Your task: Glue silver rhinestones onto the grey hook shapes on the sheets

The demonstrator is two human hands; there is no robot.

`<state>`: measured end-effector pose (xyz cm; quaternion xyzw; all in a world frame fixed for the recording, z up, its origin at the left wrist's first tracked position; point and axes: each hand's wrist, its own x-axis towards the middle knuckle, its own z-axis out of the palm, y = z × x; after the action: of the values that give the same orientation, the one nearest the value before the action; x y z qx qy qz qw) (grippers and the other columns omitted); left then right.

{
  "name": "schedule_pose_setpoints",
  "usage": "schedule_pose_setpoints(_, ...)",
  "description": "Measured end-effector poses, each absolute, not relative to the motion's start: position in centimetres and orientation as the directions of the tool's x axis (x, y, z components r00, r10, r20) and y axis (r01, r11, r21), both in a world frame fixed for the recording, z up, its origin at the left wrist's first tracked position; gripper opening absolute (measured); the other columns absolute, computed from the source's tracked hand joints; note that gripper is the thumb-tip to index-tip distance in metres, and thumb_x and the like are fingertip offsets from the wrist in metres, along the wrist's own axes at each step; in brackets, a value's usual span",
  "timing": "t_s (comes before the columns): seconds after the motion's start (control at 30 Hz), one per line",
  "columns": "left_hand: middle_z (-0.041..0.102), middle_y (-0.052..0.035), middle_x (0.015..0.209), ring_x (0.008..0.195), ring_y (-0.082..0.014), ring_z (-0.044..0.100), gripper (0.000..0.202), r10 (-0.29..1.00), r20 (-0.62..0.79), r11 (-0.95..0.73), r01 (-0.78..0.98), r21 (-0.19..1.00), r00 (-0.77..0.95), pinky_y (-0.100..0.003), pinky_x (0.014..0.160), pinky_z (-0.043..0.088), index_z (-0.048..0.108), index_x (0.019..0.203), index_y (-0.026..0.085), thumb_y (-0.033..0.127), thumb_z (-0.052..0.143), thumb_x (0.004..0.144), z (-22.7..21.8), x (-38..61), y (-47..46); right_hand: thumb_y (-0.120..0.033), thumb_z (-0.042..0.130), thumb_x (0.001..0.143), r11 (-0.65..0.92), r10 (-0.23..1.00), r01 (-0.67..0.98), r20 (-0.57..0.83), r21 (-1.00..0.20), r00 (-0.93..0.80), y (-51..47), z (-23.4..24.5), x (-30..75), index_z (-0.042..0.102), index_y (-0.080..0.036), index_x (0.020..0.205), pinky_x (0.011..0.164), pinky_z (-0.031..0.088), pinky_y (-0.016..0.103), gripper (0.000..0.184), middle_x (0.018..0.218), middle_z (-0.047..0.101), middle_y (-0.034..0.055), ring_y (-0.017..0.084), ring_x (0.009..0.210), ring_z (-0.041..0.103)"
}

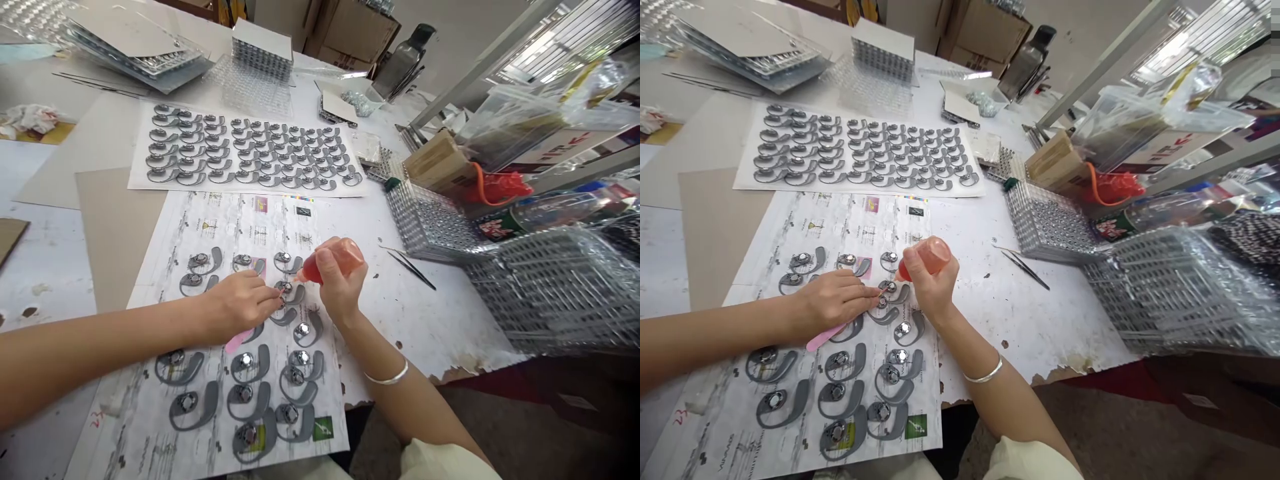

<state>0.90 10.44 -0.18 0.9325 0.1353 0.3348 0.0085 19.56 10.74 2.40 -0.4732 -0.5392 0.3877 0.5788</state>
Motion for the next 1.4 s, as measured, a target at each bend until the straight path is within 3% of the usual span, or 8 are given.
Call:
schedule_pose_setpoints(0.43, 0.066, -0.0119, 0.072, 0.053, -0.0141, 0.052, 0.012, 0.166, 0.613, -0.96, 0.269, -0.078, 0.773, -0.03, 0.05, 0.044, 0.062, 0.076, 0.006, 0.0, 0.055, 0.083, -0.01, 1.33, 9.87, -0.038, 0.065, 0.08, 0.186, 0.98, 0.105, 0.193, -0.977, 0.055, 10.89, 1.83, 19.61, 0.054, -0.021, 0.067, 0.045, 0.045, 0.028, 0.024, 0.05, 0.056, -0.0052, 0.014, 0.042, 0.058)
schedule_pose_setpoints(1.17, 0.067, -0.0118, 0.071, 0.055, -0.0151, 0.055, 0.011, 0.174, 0.58, -0.965, 0.256, -0.062, 0.796, -0.03, 0.05, 0.047, 0.063, 0.079, 0.006, 0.001, 0.055, 0.084, 0.0, 1.31, 9.79, -0.04, 0.064, 0.081, 0.207, 0.972, 0.148, 0.221, -0.967, 0.084, 10.91, 1.68, 19.85, 0.055, -0.021, 0.068, 0.048, 0.047, 0.03, 0.025, 0.05, 0.057, -0.0042, 0.014, 0.044, 0.058)
schedule_pose_setpoints(1.4, 0.065, -0.0098, 0.069, 0.053, -0.0141, 0.053, 0.015, 0.175, 0.588, -0.961, 0.267, -0.074, 0.79, -0.028, 0.049, 0.046, 0.062, 0.076, 0.008, 0.002, 0.051, 0.086, 0.06, 1.4, 9.85, -0.037, 0.064, 0.081, 0.235, 0.966, 0.084, 0.242, -0.968, 0.09, 10.77, 1.54, 19.77, 0.054, -0.022, 0.067, 0.045, 0.045, 0.031, 0.023, 0.052, 0.055, -0.0048, 0.015, 0.044, 0.058)
